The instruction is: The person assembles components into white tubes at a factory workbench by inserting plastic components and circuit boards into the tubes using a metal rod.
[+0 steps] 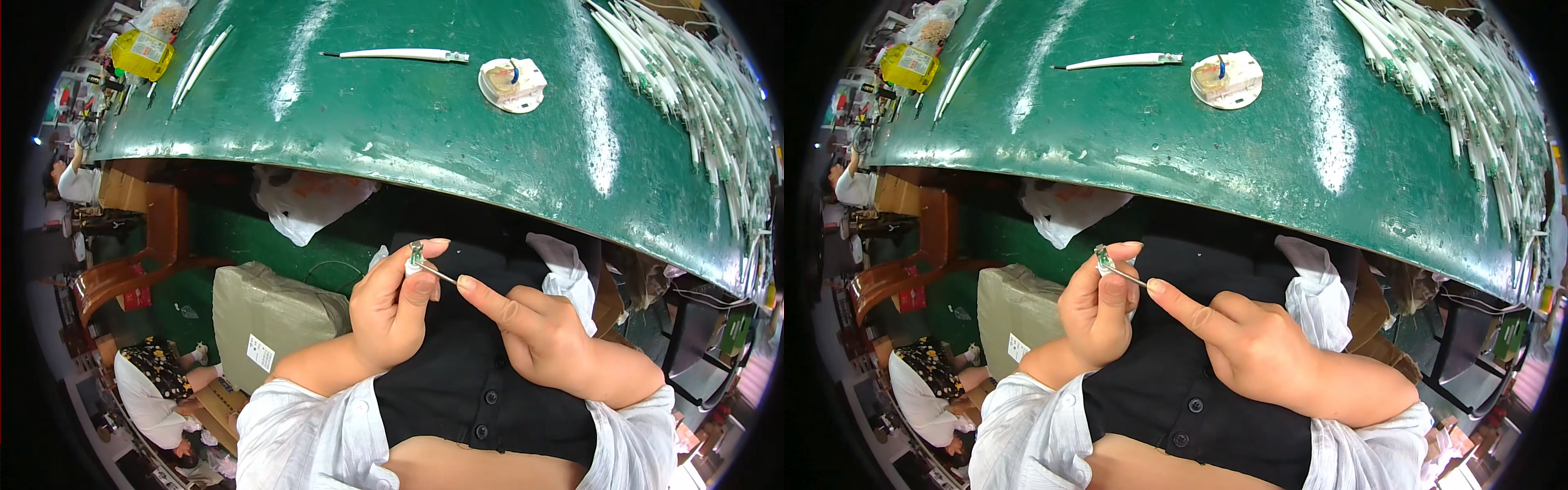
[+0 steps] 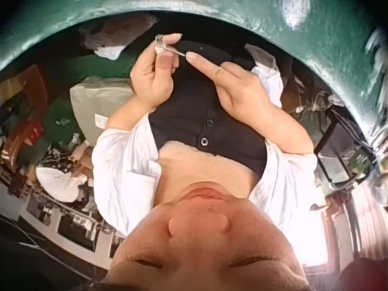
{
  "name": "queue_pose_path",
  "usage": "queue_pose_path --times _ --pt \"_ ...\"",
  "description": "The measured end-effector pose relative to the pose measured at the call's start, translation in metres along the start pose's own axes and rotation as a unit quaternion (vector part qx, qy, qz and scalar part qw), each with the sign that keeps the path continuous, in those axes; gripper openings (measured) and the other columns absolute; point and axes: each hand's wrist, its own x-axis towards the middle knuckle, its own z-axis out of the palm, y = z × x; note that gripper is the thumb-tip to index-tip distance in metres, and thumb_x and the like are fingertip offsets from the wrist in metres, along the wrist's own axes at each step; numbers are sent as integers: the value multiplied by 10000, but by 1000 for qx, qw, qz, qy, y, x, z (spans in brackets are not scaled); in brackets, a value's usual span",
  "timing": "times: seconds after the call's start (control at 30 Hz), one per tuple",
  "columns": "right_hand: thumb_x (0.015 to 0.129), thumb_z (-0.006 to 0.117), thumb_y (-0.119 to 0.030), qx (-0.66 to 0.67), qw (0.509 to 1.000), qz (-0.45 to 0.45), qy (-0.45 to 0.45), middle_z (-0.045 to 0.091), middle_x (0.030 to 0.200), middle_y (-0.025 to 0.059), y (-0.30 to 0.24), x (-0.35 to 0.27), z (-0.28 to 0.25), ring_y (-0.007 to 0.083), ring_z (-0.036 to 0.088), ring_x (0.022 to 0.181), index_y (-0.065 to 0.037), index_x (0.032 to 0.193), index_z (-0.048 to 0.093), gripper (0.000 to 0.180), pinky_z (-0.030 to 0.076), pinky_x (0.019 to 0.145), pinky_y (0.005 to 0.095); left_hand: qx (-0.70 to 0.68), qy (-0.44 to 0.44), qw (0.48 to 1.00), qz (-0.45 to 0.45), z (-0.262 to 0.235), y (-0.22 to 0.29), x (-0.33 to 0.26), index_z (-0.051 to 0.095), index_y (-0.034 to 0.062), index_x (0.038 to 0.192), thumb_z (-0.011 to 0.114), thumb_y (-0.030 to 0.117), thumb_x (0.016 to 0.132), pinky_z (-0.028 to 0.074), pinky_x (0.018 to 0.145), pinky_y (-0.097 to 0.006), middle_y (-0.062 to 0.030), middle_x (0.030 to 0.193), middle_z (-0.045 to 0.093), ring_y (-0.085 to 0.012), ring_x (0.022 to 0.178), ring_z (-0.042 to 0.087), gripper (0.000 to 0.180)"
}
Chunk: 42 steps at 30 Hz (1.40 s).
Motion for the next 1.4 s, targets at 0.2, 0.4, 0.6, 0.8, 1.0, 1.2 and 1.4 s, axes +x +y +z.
queue_pose_path --times 0.2,0.4,0.6,0.8,1.0,1.2,1.4 --pt "692 545 128 80 996 -16 26 455 591 65 6 -1 1 208 469 463 -126 1312 505 671 443 431 333 -143 -34 989 -30 5 2 2 531 -36 1196 454 251 981 307 487 -169 17 702 490 -34 542 382 367" --pt "670 519 178 104 971 -99 190 497 603 68 5 -13 -17 166 474 451 -23 1217 572 585 393 401 262 -186 45 965 -178 -8 -10 5 529 -16 1163 422 281 989 250 454 -177 29 701 461 -27 536 315 360" --pt "657 579 57 -52 998 -10 22 413 571 34 5 -6 -12 183 468 427 -205 1244 585 643 414 375 312 42 -27 998 -39 -11 -4 4 564 -27 1129 430 259 985 341 530 -175 -30 772 558 -42 603 431 346" --pt "677 589 17 -72 997 17 -9 398 571 32 5 -5 -13 187 451 413 -230 1247 581 621 412 367 320 114 -60 991 -47 -13 4 5 582 -29 1094 463 249 970 386 554 -188 -50 779 591 -54 618 480 326" --pt "674 593 13 -86 995 35 -18 376 565 32 1 -7 -14 185 448 404 -245 1245 582 628 406 358 315 235 -47 970 47 -16 1 6 623 -2 1036 561 174 902 432 548 -248 -66 746 610 -132 600 545 230" --pt "676 590 -14 -124 989 43 -72 395 571 35 -4 -12 -23 181 458 403 -242 1239 587 608 410 354 306 340 -105 924 139 -22 1 8 635 26 964 657 94 797 466 537 -305 -74 725 617 -225 597 588 181" --pt "715 577 -58 -194 978 22 -77 413 580 32 -13 -11 -25 143 467 422 -189 1205 614 508 396 341 272 367 -138 907 156 -18 -2 6 620 -4 955 667 72 778 466 526 -309 -90 717 615 -232 589 585 198"
